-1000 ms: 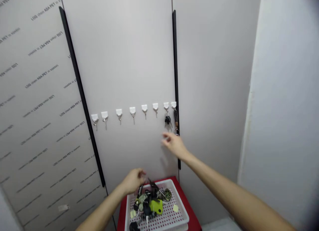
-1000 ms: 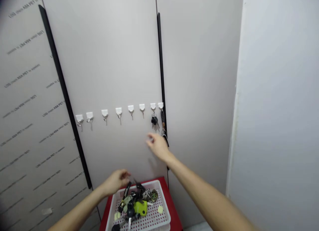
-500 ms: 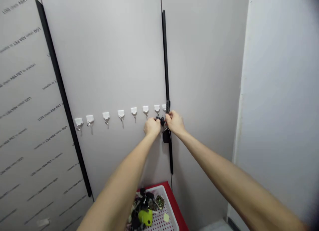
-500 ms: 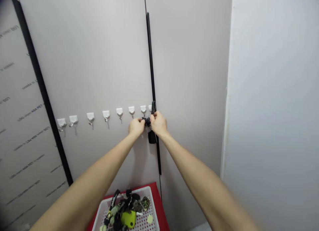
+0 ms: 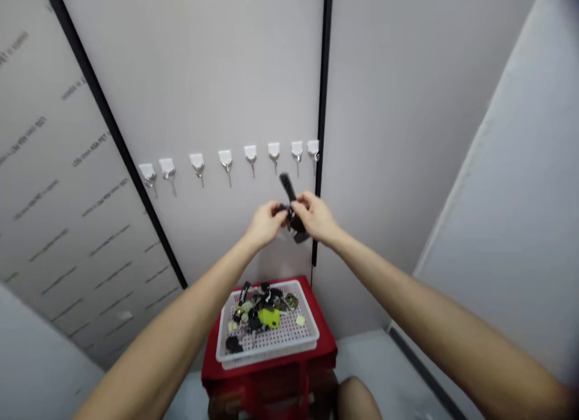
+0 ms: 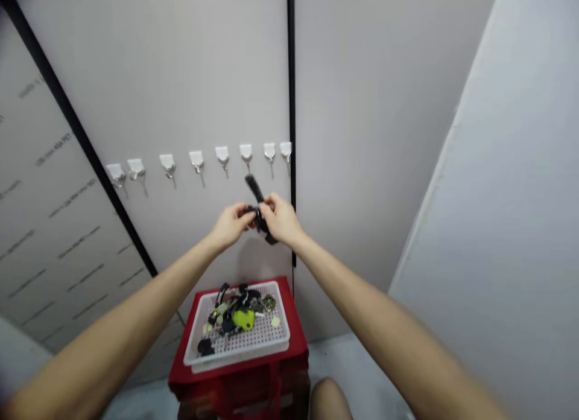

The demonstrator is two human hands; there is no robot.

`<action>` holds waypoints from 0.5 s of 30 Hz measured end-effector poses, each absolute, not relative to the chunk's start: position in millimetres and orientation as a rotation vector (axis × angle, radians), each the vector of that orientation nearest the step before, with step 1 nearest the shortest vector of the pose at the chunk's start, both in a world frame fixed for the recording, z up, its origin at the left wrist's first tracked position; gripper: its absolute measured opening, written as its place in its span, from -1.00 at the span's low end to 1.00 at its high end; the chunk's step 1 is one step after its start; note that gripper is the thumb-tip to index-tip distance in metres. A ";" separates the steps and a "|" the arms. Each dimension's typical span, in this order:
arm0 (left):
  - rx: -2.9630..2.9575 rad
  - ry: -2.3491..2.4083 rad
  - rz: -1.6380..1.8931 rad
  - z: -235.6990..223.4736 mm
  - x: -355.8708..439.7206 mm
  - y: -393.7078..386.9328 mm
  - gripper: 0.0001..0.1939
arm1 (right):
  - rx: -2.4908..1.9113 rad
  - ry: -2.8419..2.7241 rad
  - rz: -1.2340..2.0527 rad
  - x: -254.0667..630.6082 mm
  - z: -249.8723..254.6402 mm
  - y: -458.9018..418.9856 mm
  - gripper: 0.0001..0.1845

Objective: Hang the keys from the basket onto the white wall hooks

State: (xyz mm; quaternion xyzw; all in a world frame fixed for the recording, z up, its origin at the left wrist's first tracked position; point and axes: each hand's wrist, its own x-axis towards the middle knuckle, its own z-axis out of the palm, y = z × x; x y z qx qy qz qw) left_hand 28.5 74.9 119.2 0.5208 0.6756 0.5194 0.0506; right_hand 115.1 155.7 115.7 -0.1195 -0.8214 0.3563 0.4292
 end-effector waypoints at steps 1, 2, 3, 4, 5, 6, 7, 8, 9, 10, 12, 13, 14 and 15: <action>1.543 2.072 1.488 93.6 26.9 63.3 -0.88 | -0.324 -2.139 0.919 114.3 93.2 148.0 -0.86; 1.509 2.098 1.400 68.3 25.8 51.8 -0.87 | -0.351 -2.238 0.946 113.2 70.4 140.4 -0.87; 1.498 2.130 1.293 44.5 25.4 41.0 -0.86 | -0.379 -2.336 0.971 112.1 48.3 133.2 -0.87; 1.520 2.148 1.183 22.8 25.3 31.0 -0.85 | -0.409 -2.429 0.962 111.2 27.9 126.8 -0.86; 1.537 2.175 1.093 3.9 25.3 22.2 -0.84 | -0.431 -2.523 0.922 110.6 9.7 121.6 -0.85; 1.544 2.211 1.020 -12.0 25.1 14.4 -0.82 | -0.451 -2.603 0.863 110.4 -5.7 117.7 -0.85; 1.544 2.242 0.965 -24.8 24.5 7.7 -0.81 | -0.471 -2.677 0.794 110.6 -18.0 115.0 -0.84; 1.525 2.269 0.935 -34.6 23.1 1.9 -0.79 | -0.496 -2.747 0.732 111.1 -27.2 113.3 -0.84; 1.485 2.288 0.934 -41.3 21.0 -3.0 -0.78 | -0.526 -2.806 0.688 111.7 -33.4 112.5 -0.84; 1.421 2.292 0.968 -44.9 18.2 -7.2 -0.78 | -0.559 -2.843 0.666 111.9 -36.6 112.0 -0.83; 1.231 2.240 1.142 -42.3 11.0 -13.3 -0.83 | -0.619 -2.817 0.697 110.2 -34.0 110.8 -0.78; 1.112 2.168 1.264 -36.0 7.1 -15.3 -0.88 | -0.635 -2.751 0.779 108.0 -28.3 109.3 -0.73; 0.986 2.061 1.389 -26.4 3.5 -16.6 -0.87 | -0.638 -2.655 0.926 104.8 -19.9 106.9 -0.66; 0.871 1.922 1.502 -13.9 0.4 -17.2 -0.78 | -0.624 -2.539 1.133 100.8 -8.9 103.8 -0.58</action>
